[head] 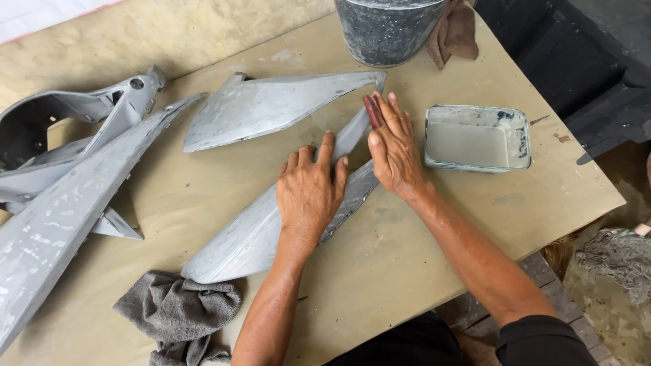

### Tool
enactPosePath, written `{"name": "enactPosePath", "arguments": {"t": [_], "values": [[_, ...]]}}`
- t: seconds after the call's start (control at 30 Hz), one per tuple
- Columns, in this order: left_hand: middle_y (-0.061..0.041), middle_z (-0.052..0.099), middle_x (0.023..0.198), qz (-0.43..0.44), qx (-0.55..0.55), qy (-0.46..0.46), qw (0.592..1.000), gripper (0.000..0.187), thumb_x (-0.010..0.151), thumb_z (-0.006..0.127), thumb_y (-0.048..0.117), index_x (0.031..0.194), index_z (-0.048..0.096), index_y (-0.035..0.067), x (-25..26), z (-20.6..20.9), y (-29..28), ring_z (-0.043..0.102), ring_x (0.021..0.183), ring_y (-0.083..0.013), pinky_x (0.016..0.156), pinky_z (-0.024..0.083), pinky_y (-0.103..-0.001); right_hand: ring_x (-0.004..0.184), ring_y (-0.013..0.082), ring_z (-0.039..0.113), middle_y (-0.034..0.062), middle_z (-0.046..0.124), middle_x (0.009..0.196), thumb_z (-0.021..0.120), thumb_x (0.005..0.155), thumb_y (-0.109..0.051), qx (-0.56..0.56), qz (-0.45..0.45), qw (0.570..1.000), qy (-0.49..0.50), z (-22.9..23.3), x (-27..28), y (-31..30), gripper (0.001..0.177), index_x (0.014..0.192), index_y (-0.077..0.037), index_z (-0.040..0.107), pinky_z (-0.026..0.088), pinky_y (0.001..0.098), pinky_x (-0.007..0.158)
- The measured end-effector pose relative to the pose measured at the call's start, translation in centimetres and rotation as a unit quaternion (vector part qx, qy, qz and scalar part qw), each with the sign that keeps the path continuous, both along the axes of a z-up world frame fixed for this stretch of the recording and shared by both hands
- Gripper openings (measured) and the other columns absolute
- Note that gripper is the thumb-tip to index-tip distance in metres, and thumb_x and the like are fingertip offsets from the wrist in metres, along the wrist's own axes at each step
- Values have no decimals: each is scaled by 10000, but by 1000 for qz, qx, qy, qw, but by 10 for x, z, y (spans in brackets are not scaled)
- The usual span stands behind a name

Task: The person sands a gray plastic motorcycle fairing part using a sanding block. They hold the part steady with one hand while moving the block back and forth across the surface. The person occasionally dips the sanding block into a small container of water on the table to keep it wet.

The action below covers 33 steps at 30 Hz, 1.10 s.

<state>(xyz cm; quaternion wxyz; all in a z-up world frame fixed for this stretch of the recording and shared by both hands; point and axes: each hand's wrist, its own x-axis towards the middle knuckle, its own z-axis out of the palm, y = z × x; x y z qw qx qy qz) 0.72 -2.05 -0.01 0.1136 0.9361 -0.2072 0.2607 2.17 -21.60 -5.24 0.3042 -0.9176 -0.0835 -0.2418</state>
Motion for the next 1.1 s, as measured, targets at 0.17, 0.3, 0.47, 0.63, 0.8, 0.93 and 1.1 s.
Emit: {"name": "enactPosePath", "arguments": {"t": [0.17, 0.3, 0.47, 0.63, 0.8, 0.93, 1.1], "values": [[-111, 674, 987, -4, 4, -7, 1000, 433, 1019, 518, 445, 1383, 621, 234, -2, 0, 0, 701, 945, -306, 881, 546, -428, 1539, 414, 140, 98, 190, 1690, 159, 1105, -371, 47, -20, 999, 4, -7, 19, -11, 601, 1615, -95, 316, 151, 716, 1174], [-101, 678, 988, -2, 5, -13, 1000, 418, 1023, 519, 446, 1388, 624, 273, 1, 0, 0, 705, 939, -294, 883, 550, -417, 1549, 392, 122, 80, 187, 1696, 141, 1091, -395, 70, -17, 997, -1, 5, 7, 0, 620, 1610, -114, 329, 119, 731, 1177], [-101, 677, 988, -3, 10, -16, 1000, 409, 1028, 524, 447, 1384, 629, 275, 1, 0, 0, 707, 937, -289, 886, 555, -415, 1551, 384, 136, 73, 203, 1693, 176, 1101, -383, 39, -15, 999, -2, -1, 11, -5, 597, 1606, -110, 341, 151, 718, 1177], [-96, 677, 986, -3, 9, -21, 1000, 411, 1026, 523, 449, 1386, 631, 284, 2, -2, 0, 705, 926, -284, 887, 556, -416, 1540, 427, 164, 111, 188, 1694, 195, 1114, -332, 65, -10, 998, -23, -3, 17, -5, 574, 1610, -77, 328, 159, 707, 1190], [-87, 678, 989, -2, 12, -23, 1000, 410, 1026, 525, 459, 1381, 636, 286, 3, -2, 0, 707, 931, -274, 888, 559, -416, 1539, 389, 177, 86, 256, 1676, 158, 1084, -392, 71, -1, 997, -24, 2, 3, -1, 619, 1578, -94, 382, 141, 717, 1184], [-93, 681, 989, -4, 12, -25, 1000, 402, 1031, 532, 448, 1377, 643, 278, 2, -1, -1, 710, 930, -277, 882, 562, -419, 1529, 418, 191, 123, 245, 1673, 173, 1103, -335, 68, -16, 997, -34, 0, 20, -12, 592, 1575, -39, 372, 162, 680, 1205], [-90, 676, 984, -7, 4, -26, 1000, 407, 1016, 546, 450, 1373, 638, 278, 4, -4, 1, 707, 929, -279, 885, 560, -420, 1518, 382, 279, 89, 343, 1637, 369, 1096, -303, 26, -5, 996, -85, 6, -3, 4, 499, 1543, -103, 464, 222, 539, 1230]]}}
